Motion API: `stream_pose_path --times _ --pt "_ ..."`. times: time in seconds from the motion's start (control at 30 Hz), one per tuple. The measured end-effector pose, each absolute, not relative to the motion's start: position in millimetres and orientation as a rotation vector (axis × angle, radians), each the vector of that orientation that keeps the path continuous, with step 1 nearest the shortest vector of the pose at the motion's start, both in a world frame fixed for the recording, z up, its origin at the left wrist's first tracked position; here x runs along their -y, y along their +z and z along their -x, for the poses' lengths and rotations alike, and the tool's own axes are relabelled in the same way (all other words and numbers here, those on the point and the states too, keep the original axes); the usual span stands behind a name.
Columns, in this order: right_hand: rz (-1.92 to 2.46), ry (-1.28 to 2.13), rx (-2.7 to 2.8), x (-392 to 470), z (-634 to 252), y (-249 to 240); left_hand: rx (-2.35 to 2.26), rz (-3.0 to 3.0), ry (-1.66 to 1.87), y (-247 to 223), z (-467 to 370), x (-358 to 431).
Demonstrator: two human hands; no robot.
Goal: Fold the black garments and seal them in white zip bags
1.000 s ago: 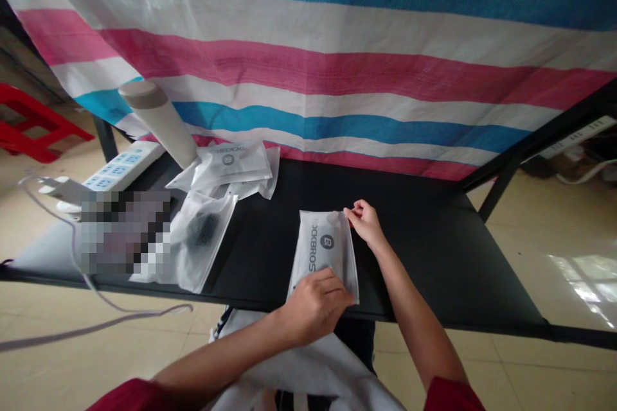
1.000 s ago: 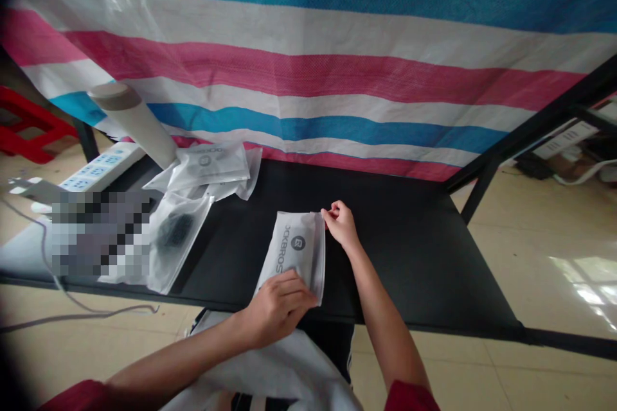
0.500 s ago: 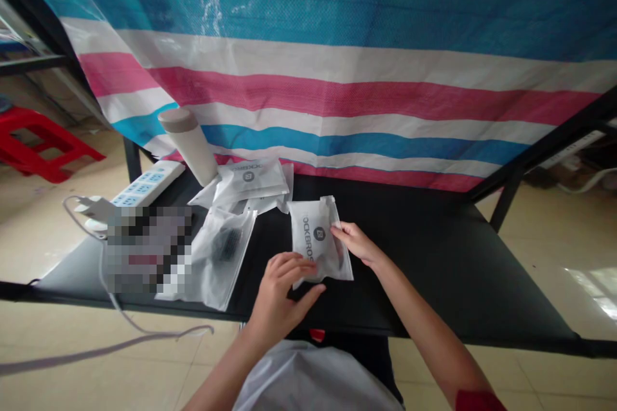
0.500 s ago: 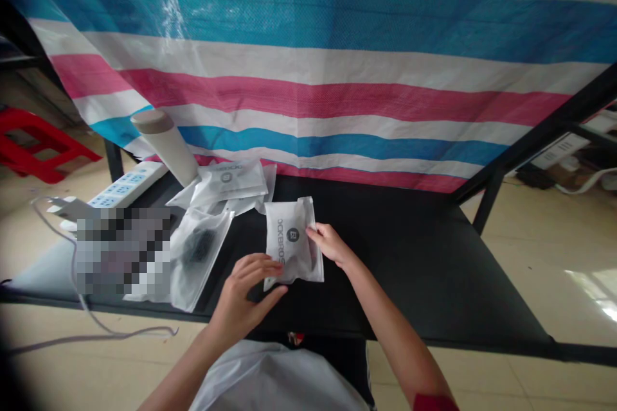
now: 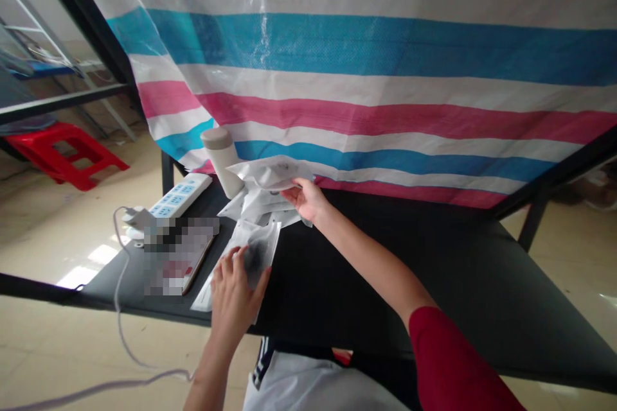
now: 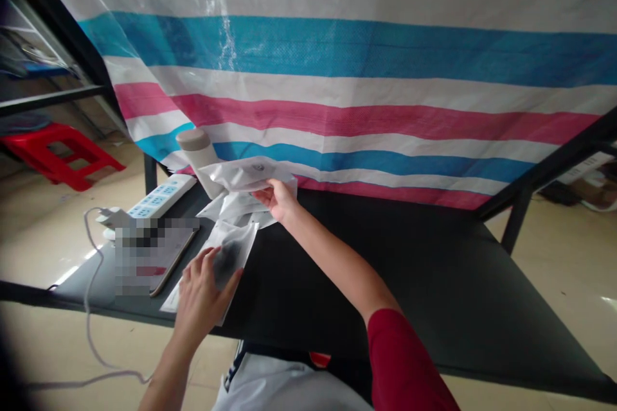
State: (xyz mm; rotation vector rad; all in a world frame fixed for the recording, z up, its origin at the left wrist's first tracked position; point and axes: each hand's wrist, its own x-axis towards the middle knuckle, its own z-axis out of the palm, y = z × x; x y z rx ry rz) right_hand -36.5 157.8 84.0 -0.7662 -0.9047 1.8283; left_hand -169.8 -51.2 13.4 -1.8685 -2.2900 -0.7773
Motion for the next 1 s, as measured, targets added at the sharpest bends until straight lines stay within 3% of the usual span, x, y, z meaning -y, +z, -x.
stream_pose_path --times 0.27,0.77,1.0 --pt "0.703 1.911 0.438 -135 83 122 2.315 1.842 -0.862 16 186 50" --pt "0.901 1.964 0.595 -178 82 119 2.263 1.918 -0.944 8 184 55" --pt "0.848 2.186 0.978 -133 5 106 2.317 1.9 -0.872 10 188 47"
